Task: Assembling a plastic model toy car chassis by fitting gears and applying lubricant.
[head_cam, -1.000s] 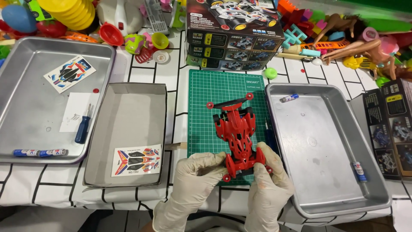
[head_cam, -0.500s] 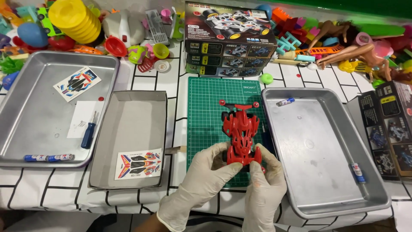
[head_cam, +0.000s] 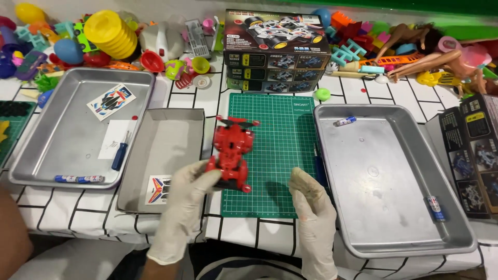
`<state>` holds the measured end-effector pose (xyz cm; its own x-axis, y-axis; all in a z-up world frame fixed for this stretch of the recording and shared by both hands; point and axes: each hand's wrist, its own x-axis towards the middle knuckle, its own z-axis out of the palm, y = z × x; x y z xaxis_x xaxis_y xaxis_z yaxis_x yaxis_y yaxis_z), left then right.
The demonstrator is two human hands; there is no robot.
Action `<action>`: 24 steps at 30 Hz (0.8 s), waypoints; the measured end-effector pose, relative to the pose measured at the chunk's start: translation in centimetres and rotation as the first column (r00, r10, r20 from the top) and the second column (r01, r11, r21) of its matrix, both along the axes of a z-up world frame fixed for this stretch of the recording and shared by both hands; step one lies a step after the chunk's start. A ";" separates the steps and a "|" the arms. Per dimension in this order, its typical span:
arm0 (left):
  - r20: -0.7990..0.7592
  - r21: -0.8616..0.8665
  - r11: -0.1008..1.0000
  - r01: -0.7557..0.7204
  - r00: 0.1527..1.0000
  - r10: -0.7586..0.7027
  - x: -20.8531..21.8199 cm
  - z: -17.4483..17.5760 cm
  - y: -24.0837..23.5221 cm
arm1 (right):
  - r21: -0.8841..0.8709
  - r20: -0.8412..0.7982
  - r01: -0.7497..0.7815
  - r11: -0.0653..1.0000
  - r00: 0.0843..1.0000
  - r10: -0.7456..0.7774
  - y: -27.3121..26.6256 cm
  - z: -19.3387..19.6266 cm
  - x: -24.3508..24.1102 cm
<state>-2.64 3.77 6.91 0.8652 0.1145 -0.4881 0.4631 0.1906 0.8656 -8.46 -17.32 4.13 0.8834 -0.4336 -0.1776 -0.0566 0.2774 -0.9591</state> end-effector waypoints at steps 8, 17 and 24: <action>0.092 0.127 0.929 -0.347 0.937 0.337 0.0 -2.9 10.5 | 0.065 0.060 -0.095 0.993 0.994 0.091 -0.5 -0.5 -0.3; -0.201 0.627 0.754 0.196 0.976 -0.087 0.6 -0.1 9.5 | 0.018 0.036 -0.070 0.997 0.997 0.069 0.0 0.1 -0.7; -0.441 0.818 0.318 0.479 0.878 -0.189 0.3 3.6 8.2 | -0.103 -0.032 -0.142 0.984 0.990 0.139 1.2 -0.2 -1.1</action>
<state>-2.29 11.96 10.53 0.8210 0.3265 -0.4683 0.4855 -0.8309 0.2718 -9.58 -16.08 3.91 0.9328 -0.3229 -0.1604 -0.1122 0.1627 -0.9803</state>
